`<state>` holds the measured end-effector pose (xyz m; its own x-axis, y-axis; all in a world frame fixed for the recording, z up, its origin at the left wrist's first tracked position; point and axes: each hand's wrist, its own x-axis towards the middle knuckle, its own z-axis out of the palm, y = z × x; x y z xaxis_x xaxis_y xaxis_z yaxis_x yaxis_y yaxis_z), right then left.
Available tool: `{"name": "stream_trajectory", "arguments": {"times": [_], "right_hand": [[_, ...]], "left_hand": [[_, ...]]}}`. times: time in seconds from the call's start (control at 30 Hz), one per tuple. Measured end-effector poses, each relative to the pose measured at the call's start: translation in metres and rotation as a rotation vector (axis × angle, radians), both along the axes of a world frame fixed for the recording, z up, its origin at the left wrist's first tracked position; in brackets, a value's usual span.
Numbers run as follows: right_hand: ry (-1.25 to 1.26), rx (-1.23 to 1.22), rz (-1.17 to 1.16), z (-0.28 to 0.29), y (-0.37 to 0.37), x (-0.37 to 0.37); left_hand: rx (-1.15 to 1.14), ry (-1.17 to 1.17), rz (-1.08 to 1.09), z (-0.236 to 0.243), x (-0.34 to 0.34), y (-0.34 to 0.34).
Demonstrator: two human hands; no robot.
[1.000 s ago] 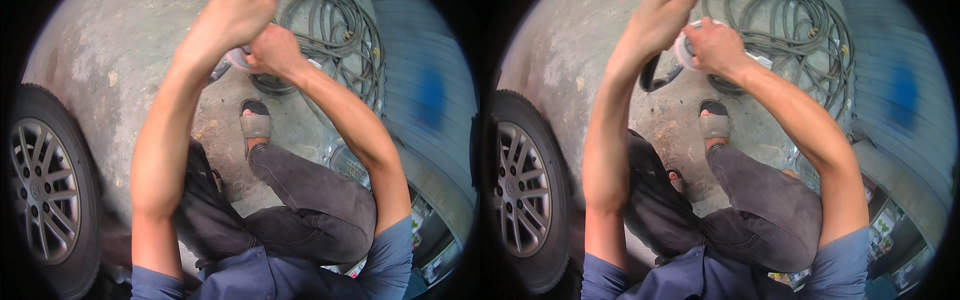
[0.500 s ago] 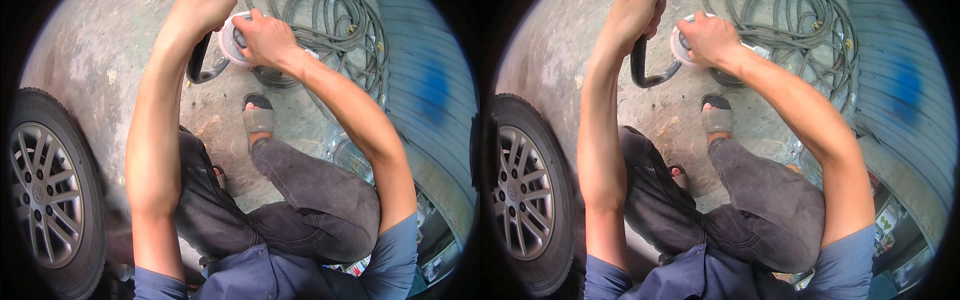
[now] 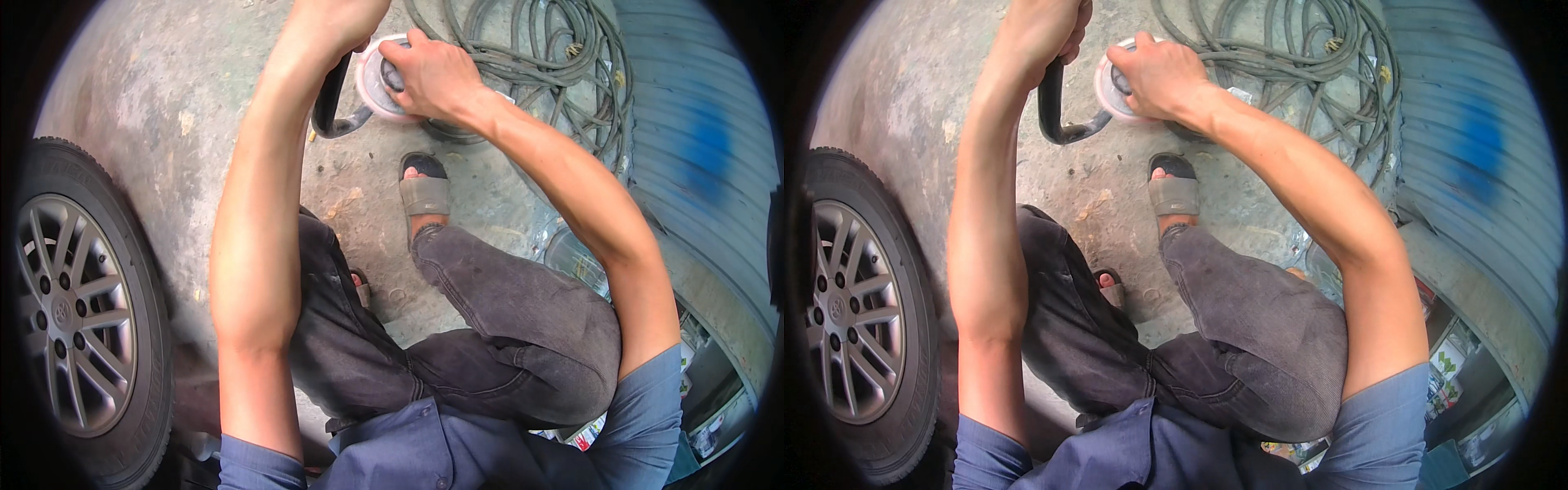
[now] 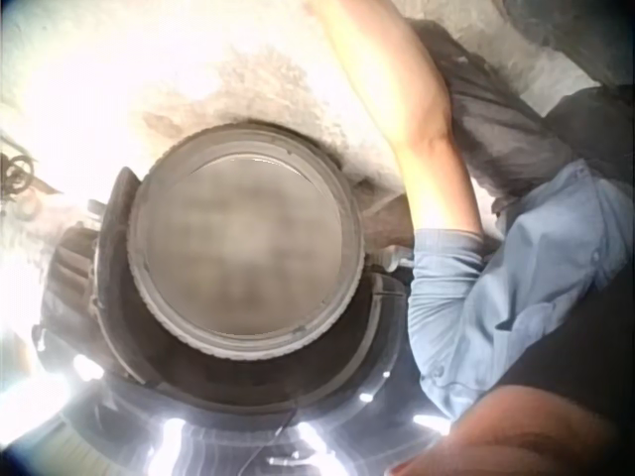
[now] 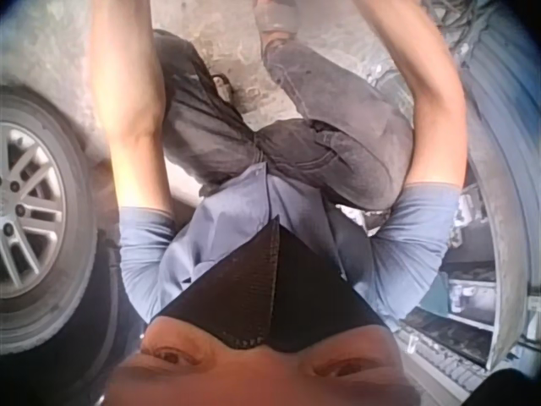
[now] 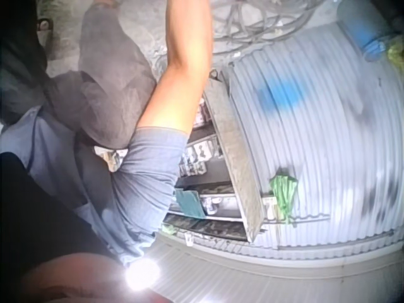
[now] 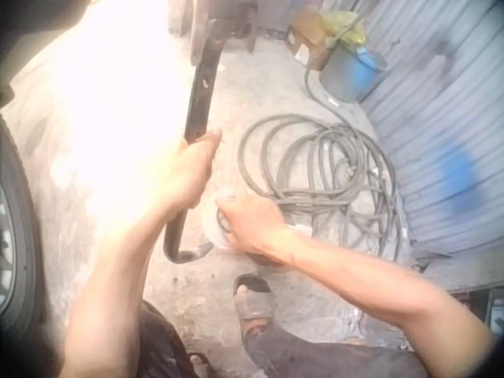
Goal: The person sands a curved black metal auto part using a power sander, then wipes the part with a blue cloth.
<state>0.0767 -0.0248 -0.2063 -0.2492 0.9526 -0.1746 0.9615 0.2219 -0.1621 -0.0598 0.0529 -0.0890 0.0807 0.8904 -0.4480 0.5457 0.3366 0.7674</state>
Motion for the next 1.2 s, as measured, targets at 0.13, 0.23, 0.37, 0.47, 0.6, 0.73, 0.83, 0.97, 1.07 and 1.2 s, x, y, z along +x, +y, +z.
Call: {"name": "stream_trajectory", "arguments": {"times": [0.13,0.23,0.37,0.47,0.6,0.73,0.83,0.97,1.07,1.2], "right_hand": [[-0.021,0.058,-0.005,0.000,0.008,0.006],[-0.019,0.028,-0.028,-0.001,0.002,0.002],[0.014,0.058,-0.007,-0.014,-0.002,0.009],[0.007,0.073,0.005,-0.016,-0.005,0.010],[0.046,0.034,-0.001,-0.015,-0.012,0.007],[0.037,0.076,-0.006,-0.015,-0.009,0.014],[0.065,0.014,-0.004,-0.017,-0.017,0.007],[0.068,0.093,-0.002,-0.018,-0.010,0.016],[0.068,0.064,-0.008,-0.020,-0.011,0.016],[0.097,0.026,0.001,-0.024,-0.017,0.011]], "left_hand": [[0.082,-0.183,-0.040,-0.020,-0.010,-0.002],[0.077,-0.179,-0.024,-0.020,-0.012,-0.003],[-0.074,-0.154,0.060,-0.015,-0.008,0.006],[-0.060,-0.145,0.020,-0.028,-0.016,0.005],[-0.055,-0.225,0.047,-0.040,-0.021,0.008],[-0.034,-0.233,0.061,-0.036,-0.023,0.007],[-0.072,-0.197,0.070,-0.035,-0.023,0.008],[-0.001,-0.248,0.107,-0.037,-0.024,0.002],[-0.102,-0.061,0.028,-0.028,-0.023,0.007],[-0.059,-0.185,0.091,-0.038,-0.020,0.009]]}}
